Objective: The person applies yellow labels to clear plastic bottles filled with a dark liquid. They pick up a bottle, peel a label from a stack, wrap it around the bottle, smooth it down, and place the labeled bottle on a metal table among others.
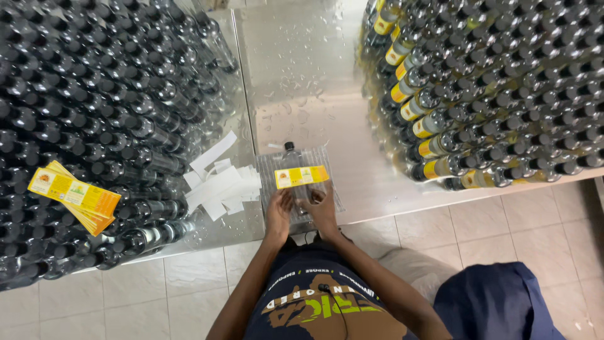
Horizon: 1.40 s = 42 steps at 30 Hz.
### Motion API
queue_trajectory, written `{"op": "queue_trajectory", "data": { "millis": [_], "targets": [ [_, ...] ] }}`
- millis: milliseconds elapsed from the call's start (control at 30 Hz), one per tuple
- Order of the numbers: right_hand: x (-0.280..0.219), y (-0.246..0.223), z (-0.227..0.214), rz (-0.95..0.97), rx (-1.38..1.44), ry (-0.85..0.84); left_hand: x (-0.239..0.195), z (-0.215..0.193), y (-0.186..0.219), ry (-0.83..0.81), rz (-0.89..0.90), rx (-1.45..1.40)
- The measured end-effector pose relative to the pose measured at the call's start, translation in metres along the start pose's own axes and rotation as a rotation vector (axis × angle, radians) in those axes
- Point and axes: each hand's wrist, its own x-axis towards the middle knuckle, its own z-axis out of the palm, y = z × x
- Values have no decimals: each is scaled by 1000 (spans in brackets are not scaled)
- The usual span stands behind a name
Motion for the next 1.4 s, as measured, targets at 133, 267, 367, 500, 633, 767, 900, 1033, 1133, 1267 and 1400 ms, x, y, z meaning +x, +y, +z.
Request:
{"op": "queue_trajectory", "data": {
  "millis": [133, 267, 367, 500, 633, 767, 900, 1033, 1133, 1267, 1400],
  "targets": [
    [-33, -42, -5, -60, 141, -5, 34, -21, -10, -24, 79, -72],
    [-50, -81, -14, -92, 317, -181, 19, 29, 53, -64, 243, -7],
    [-52, -97, -29, -116, 340, -337, -5, 65, 100, -181, 303, -12],
    [-59, -123, -33, -145, 289, -475, -55, 122, 160, -375, 392, 106],
    [-52, -122, -25, -188, 303, -495, -30, 129, 159, -499, 459, -44],
    [-70, -156, -17, -354, 225, -157, -14, 145, 159, -465, 507, -66],
    [-45, -185, -32, -776, -122, 139, -18, 170, 156, -355, 519, 32],
    [-14, -224, -20, -930, -295, 57, -40, 199, 147, -353, 470, 98],
    [-6, -238, -8, -924, -311, -71, -53, 216, 138, -381, 441, 114],
    [-18, -250, -6, -953, -273, -108, -67, 236, 143, -345, 447, 213],
    [-8, -247, -10, -1072, -400, 53, -70, 252, 140, -292, 507, 304]
  ]
}}
